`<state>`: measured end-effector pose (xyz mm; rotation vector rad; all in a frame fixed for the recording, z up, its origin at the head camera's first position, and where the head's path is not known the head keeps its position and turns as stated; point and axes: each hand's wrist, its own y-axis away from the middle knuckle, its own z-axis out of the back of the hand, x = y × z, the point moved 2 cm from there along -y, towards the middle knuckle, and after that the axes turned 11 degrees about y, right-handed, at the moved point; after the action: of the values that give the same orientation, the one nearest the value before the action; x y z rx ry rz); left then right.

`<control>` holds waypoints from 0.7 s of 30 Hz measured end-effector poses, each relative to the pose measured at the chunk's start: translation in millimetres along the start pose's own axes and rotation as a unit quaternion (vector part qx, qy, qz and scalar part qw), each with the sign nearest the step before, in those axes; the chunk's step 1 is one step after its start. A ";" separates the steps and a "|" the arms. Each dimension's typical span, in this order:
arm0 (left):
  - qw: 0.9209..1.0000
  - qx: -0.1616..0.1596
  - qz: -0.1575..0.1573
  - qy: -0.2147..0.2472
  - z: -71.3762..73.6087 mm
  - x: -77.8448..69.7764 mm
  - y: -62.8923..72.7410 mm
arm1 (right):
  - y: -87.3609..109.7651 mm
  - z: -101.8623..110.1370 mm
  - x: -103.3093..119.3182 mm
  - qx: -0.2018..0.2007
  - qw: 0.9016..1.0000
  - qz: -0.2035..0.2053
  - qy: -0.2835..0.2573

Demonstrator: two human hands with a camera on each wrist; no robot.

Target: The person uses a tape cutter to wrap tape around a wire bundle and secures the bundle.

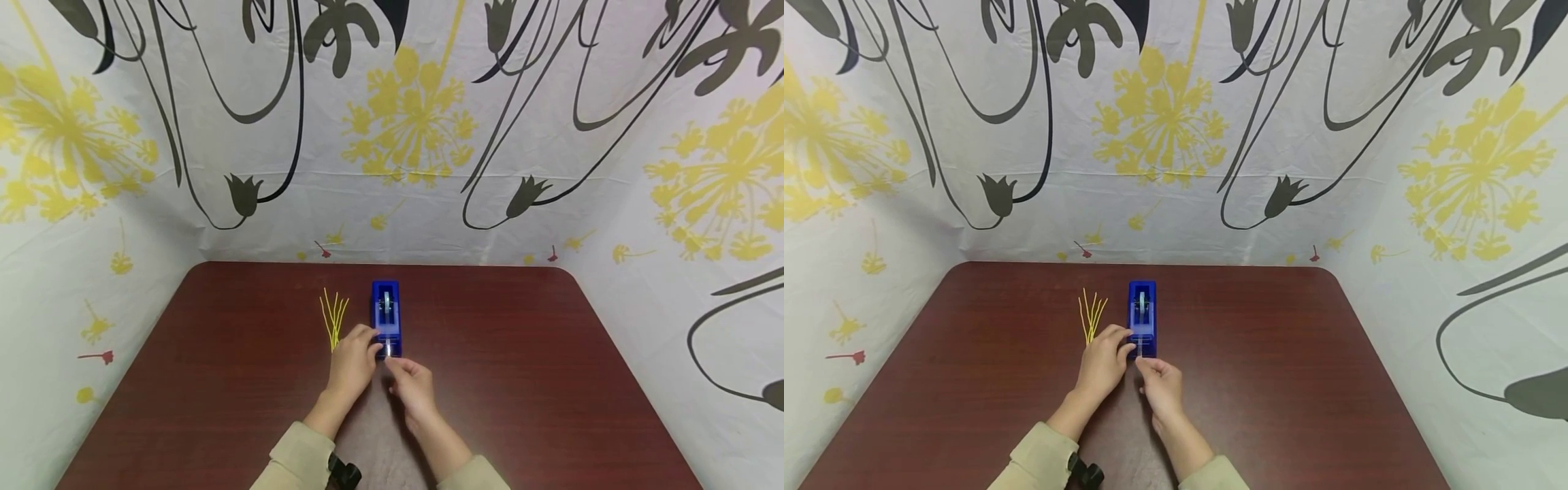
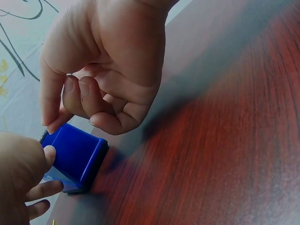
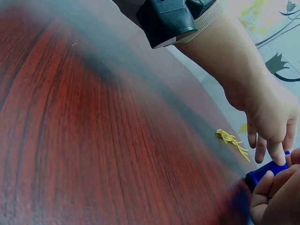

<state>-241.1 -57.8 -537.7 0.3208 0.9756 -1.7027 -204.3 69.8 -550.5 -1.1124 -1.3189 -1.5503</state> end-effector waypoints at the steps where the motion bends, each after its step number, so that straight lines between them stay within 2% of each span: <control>1: 1.000 -0.001 -0.001 0.000 -0.1 0.0 0.0 | 1.0 0.3 0.7 0.001 1.000 -0.001 0.001; 12: 1.000 -0.005 -0.005 -0.002 -1.0 1.1 -0.2 | 32.7 3.6 34.5 0.011 1.000 0.016 0.005; 19: 1.000 -0.001 -0.002 0.000 -0.3 0.5 -0.2 | 9.7 1.5 -0.8 0.012 1.000 -0.003 0.001; 21: 1.000 -0.003 -0.003 0.001 -0.2 0.4 -0.2 | 9.7 2.1 -0.9 0.010 1.000 0.001 0.004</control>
<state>-241.4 -57.9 -538.0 0.3169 0.9832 -1.7050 -194.6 70.6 -548.4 -1.0944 -1.3254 -1.5341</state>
